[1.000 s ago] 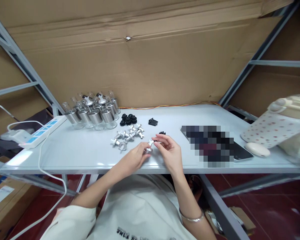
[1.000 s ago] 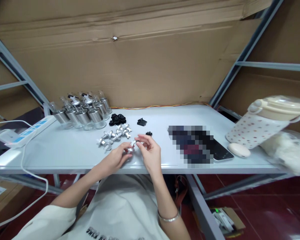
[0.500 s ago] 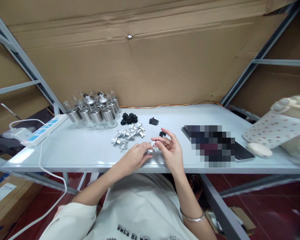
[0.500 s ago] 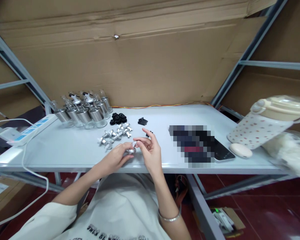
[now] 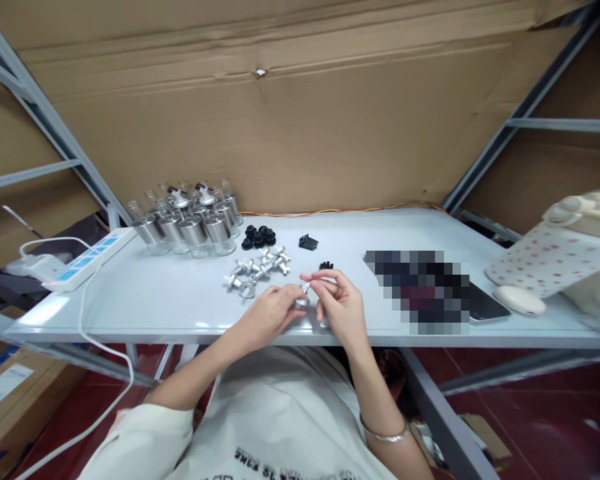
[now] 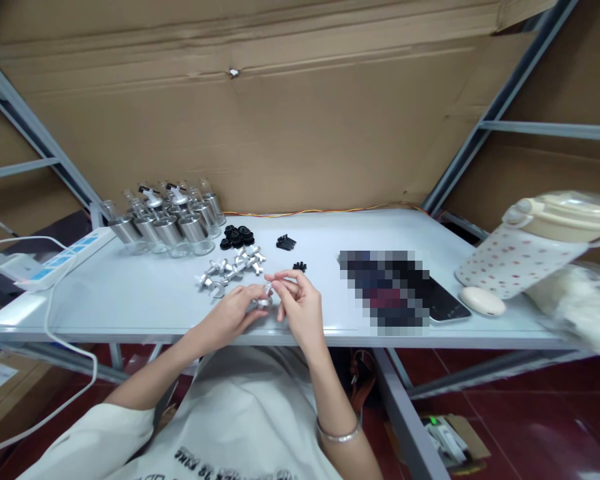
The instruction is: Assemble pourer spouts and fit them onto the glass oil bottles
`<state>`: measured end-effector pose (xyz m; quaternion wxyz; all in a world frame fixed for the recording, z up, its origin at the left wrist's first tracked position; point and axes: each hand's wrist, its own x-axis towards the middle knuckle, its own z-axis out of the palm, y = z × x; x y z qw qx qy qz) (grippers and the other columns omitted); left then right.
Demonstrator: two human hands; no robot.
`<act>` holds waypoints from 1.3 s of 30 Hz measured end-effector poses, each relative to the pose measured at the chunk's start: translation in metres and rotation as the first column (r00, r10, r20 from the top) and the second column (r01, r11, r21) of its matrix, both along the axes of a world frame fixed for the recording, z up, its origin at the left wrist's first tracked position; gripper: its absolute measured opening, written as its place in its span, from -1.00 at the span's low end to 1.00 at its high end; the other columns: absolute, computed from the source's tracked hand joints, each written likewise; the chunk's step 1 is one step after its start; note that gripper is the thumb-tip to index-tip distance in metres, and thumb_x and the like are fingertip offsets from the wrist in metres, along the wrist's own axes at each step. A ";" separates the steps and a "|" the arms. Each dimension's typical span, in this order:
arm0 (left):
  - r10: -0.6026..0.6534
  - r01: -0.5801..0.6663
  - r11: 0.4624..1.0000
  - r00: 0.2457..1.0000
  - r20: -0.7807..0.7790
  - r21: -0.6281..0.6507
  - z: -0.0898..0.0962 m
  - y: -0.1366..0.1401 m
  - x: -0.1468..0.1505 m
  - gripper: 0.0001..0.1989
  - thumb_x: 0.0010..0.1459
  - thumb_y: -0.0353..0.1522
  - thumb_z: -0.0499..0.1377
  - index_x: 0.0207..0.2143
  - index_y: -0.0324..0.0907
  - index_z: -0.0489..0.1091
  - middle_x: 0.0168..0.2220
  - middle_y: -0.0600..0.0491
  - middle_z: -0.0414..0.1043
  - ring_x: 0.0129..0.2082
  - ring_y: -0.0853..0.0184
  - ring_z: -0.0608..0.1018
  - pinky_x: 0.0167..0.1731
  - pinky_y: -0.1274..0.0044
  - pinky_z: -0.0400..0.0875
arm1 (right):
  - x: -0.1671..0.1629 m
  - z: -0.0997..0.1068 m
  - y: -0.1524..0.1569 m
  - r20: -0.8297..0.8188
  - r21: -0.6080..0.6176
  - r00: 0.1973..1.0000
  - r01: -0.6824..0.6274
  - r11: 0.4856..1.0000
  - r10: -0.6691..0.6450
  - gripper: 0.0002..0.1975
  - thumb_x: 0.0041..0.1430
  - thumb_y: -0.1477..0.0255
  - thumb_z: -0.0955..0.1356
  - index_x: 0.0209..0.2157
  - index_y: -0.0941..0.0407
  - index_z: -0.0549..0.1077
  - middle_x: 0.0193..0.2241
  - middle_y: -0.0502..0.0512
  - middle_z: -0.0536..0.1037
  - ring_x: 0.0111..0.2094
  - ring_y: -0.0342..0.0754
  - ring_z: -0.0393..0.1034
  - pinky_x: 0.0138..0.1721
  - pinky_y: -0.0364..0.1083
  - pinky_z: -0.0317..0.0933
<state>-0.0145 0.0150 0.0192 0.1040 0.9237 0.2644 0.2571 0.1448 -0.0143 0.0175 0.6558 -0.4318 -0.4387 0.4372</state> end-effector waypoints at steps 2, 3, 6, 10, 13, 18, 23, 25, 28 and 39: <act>-0.016 0.016 1.000 1.000 -0.004 0.003 0.000 0.000 0.000 -0.83 0.25 -0.41 0.05 -0.10 -0.17 0.23 -0.11 -0.05 0.47 -0.15 0.28 0.54 -0.14 0.44 0.40 | 0.000 0.000 0.001 -0.001 -0.011 1.000 -0.005 1.000 0.005 -0.68 -0.07 0.18 0.45 -0.45 0.10 0.35 -0.34 0.15 0.65 -0.84 -0.30 0.12 -0.81 -0.21 -0.04; -0.024 0.024 1.000 1.000 -0.005 0.011 0.000 0.001 0.001 -0.83 0.25 -0.41 0.05 -0.09 -0.17 0.23 -0.12 -0.05 0.47 -0.15 0.28 0.54 -0.15 0.45 0.40 | 0.001 -0.001 0.001 -0.001 -0.015 1.000 -0.008 1.000 0.008 -0.68 -0.07 0.18 0.46 -0.48 0.10 0.33 -0.35 0.14 0.65 -0.84 -0.29 0.13 -0.81 -0.21 -0.03; -0.027 0.027 0.998 1.000 -0.014 0.048 -0.001 0.001 0.001 -0.85 0.26 -0.40 0.05 -0.10 -0.18 0.23 -0.15 -0.03 0.48 -0.20 0.30 0.54 -0.18 0.46 0.38 | 0.000 -0.003 0.003 0.000 -0.005 1.000 -0.003 1.000 0.003 -0.68 -0.07 0.19 0.46 -0.53 0.10 0.33 -0.35 0.13 0.65 -0.78 -0.25 0.23 -0.73 -0.19 0.11; 0.022 -0.022 0.991 1.000 -0.002 0.128 -0.001 0.000 0.001 -0.82 0.29 -0.35 0.02 -0.08 -0.18 0.18 -0.14 -0.04 0.48 -0.25 0.31 0.54 -0.21 0.45 0.36 | 0.000 -0.008 0.004 0.126 0.049 0.990 0.052 0.997 -0.058 -0.76 -0.03 0.24 0.44 -0.42 0.11 0.43 -0.39 0.08 0.60 -0.62 -0.19 0.32 -0.54 -0.15 0.23; 0.029 -0.031 0.982 0.999 0.015 0.184 -0.002 0.001 0.000 -0.80 0.30 -0.31 0.00 -0.06 -0.18 0.14 -0.13 -0.06 0.48 -0.27 0.31 0.54 -0.24 0.45 0.36 | 0.001 -0.009 0.004 0.243 0.062 0.969 0.034 0.998 -0.048 -0.75 0.02 0.24 0.41 -0.33 0.11 0.44 -0.46 0.02 0.53 -0.55 -0.16 0.31 -0.53 -0.16 0.20; 0.041 -0.065 0.961 0.994 0.097 0.268 -0.006 0.003 -0.002 -0.82 0.33 -0.30 -0.06 -0.07 -0.18 0.09 -0.16 -0.08 0.47 -0.29 0.29 0.56 -0.28 0.44 0.38 | 0.000 -0.008 0.002 0.298 0.108 0.953 -0.094 0.990 0.058 -0.65 -0.01 0.28 0.45 -0.18 0.07 0.40 -0.32 0.03 0.48 -0.45 -0.15 0.34 -0.51 -0.17 0.21; 0.036 -0.083 0.928 0.990 0.133 0.364 -0.008 0.005 -0.001 -0.85 0.34 -0.35 -0.11 -0.07 -0.20 0.09 -0.17 -0.12 0.47 -0.20 0.25 0.56 -0.31 0.45 0.39 | 0.001 -0.012 0.005 0.287 0.107 0.948 -0.172 0.979 0.136 -0.53 -0.10 0.37 0.49 -0.10 0.04 0.37 -0.22 0.04 0.47 -0.37 -0.14 0.38 -0.46 -0.18 0.25; 0.021 -0.074 0.910 0.991 0.133 0.407 -0.009 0.005 0.000 -0.85 0.34 -0.34 -0.10 -0.09 -0.20 0.10 -0.21 -0.11 0.48 -0.25 0.25 0.57 -0.34 0.45 0.38 | 0.003 -0.014 0.006 0.212 0.093 0.965 -0.176 0.980 0.154 -0.62 -0.07 0.40 0.47 -0.15 0.05 0.40 -0.26 0.02 0.48 -0.38 -0.16 0.39 -0.39 -0.16 0.29; 0.015 -0.073 0.895 0.991 0.134 0.439 -0.009 0.005 0.001 -0.84 0.34 -0.31 -0.10 -0.12 -0.20 0.12 -0.24 -0.08 0.48 -0.38 0.30 0.56 -0.38 0.46 0.37 | 0.005 -0.012 0.006 0.156 0.093 0.973 -0.184 0.978 0.169 -0.66 -0.11 0.44 0.48 -0.22 0.07 0.44 -0.35 -0.01 0.48 -0.41 -0.15 0.39 -0.33 -0.13 0.33; 0.015 -0.070 0.931 0.988 0.153 0.358 -0.009 0.003 -0.002 -0.81 0.31 -0.32 -0.03 -0.06 -0.19 0.09 -0.19 -0.10 0.48 -0.38 0.29 0.56 -0.31 0.41 0.39 | 0.000 -0.016 0.003 0.233 0.131 0.971 -0.080 0.988 0.048 -0.48 -0.10 0.41 0.47 -0.07 -0.01 0.28 -0.21 0.01 0.44 -0.35 -0.13 0.41 -0.23 -0.08 0.32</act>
